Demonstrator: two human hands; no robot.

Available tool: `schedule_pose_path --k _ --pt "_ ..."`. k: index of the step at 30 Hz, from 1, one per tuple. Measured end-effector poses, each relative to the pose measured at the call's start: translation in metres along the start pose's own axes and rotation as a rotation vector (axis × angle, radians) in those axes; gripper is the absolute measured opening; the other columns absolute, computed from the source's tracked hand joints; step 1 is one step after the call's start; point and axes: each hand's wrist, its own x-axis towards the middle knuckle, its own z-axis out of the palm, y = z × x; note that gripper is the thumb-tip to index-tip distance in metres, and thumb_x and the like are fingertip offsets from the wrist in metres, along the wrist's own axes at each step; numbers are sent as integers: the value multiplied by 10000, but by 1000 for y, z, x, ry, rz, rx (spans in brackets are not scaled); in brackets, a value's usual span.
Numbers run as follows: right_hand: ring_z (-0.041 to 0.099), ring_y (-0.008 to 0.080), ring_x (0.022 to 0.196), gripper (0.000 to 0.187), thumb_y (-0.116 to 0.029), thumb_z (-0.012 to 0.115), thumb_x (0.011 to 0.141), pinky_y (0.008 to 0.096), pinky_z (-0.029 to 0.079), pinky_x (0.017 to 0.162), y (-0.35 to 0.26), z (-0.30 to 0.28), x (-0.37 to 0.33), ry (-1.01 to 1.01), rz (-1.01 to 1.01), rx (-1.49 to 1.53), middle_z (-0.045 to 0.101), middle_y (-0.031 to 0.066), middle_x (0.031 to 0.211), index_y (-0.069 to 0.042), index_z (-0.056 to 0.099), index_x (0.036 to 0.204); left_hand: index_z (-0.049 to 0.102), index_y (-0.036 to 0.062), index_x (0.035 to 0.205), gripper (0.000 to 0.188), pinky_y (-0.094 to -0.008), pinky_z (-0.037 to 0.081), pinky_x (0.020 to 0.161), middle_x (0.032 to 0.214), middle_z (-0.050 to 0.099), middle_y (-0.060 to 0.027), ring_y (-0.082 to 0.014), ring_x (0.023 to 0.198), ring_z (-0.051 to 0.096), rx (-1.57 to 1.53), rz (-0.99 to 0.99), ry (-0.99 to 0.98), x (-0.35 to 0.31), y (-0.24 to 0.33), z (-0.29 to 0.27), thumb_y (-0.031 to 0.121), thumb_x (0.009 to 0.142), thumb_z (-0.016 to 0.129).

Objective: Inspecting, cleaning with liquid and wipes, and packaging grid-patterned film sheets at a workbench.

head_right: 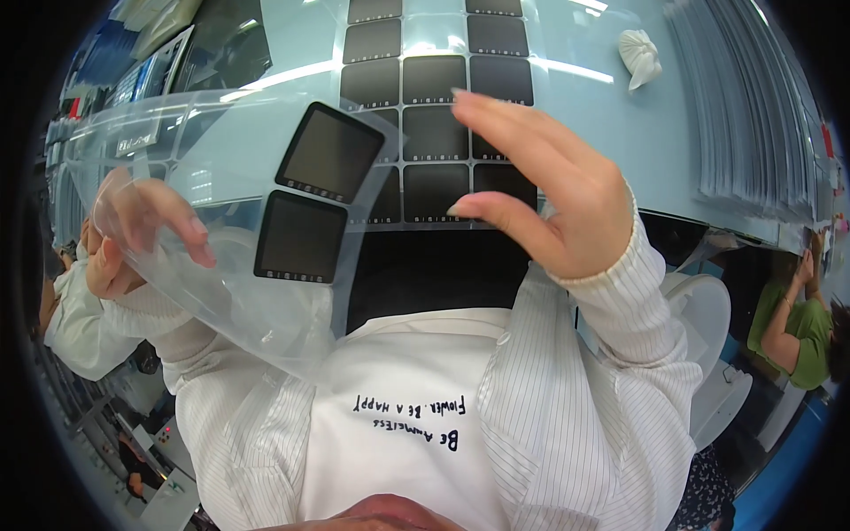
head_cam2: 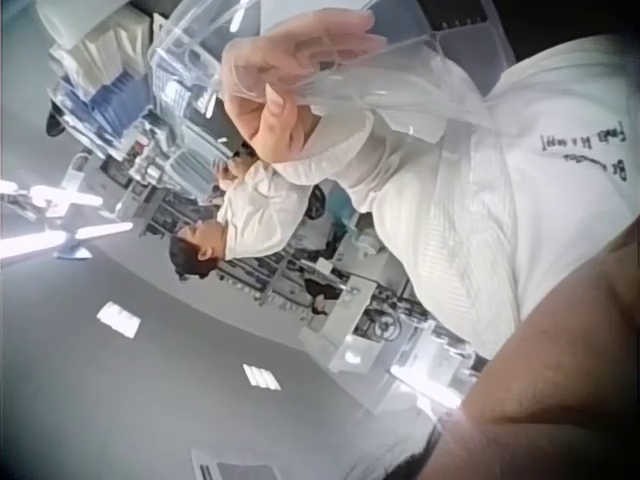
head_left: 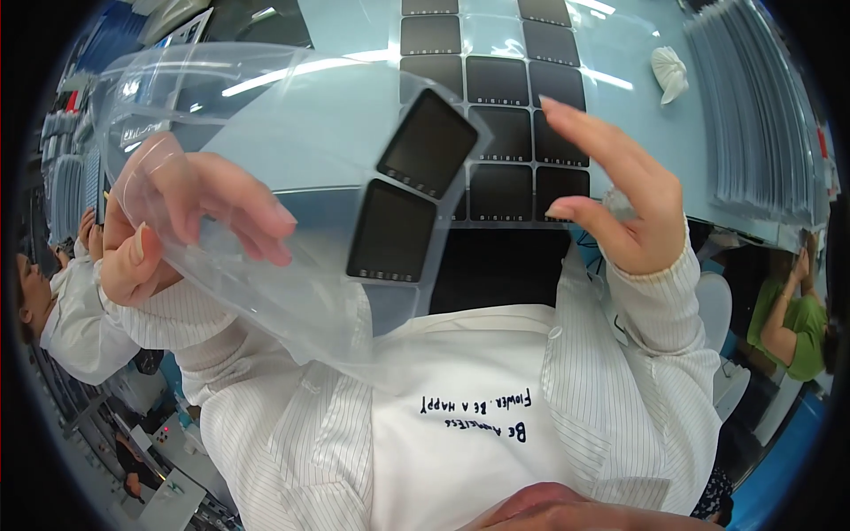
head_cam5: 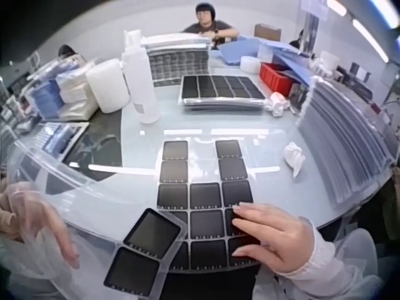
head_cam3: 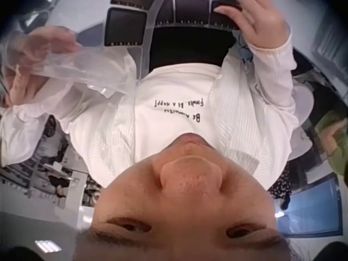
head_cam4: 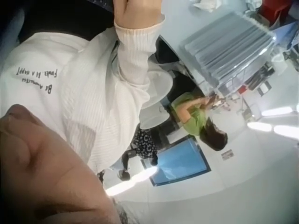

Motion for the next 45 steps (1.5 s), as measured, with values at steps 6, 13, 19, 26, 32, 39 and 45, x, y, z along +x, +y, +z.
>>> schedule_pose_path --k 6,13,19,26,32,39,45 --pt "601 224 1066 628 -26 733 725 305 468 918 -22 21 27 -54 200 885 595 177 1193 81 465 1282 513 33 1019 347 -390 564 694 1101 560 -335 -390 864 662 55 145 -150 15 -8 8 349 890 577" --pt "664 165 829 369 1 624 821 247 580 589 -25 15 26 -75 416 1136 654 120 950 83 504 1160 351 -1 1379 950 -404 433 964 1311 493 -219 -306 1147 553 747 148 628 5 -23 2 453 673 797" --pt "680 215 791 436 -49 559 888 270 585 589 -31 22 36 43 330 1014 611 236 1076 73 387 1269 500 25 1279 705 -349 434 941 1203 582 -134 -229 1106 565 1134 346 939 -12 -30 13 338 722 798" --pt "678 306 864 483 -75 485 925 305 590 614 -30 29 40 11 297 1176 523 359 1179 40 256 1335 589 -59 1056 609 -258 467 743 881 648 -97 -149 796 606 722 -209 837 -6 -54 81 525 909 499" --pt "639 236 942 433 -77 577 898 360 611 653 -41 49 47 -55 364 1423 570 126 1113 -33 381 1282 593 -82 1035 456 -240 463 708 866 647 -99 -135 761 596 1 37 861 12 -54 109 353 900 588" --pt "598 256 1060 716 -71 709 788 331 516 858 -38 57 46 253 156 647 581 181 1190 -24 298 1373 600 -35 866 160 -197 336 583 734 572 -21 -64 628 476 397 246 1107 0 -46 95 124 888 593" --pt "564 222 1017 839 -273 860 602 316 453 889 -74 40 50 176 -37 316 561 132 1147 62 467 1264 588 -31 839 107 -212 372 588 795 607 -103 -111 662 511 712 489 1048 2 -37 84 65 852 635"
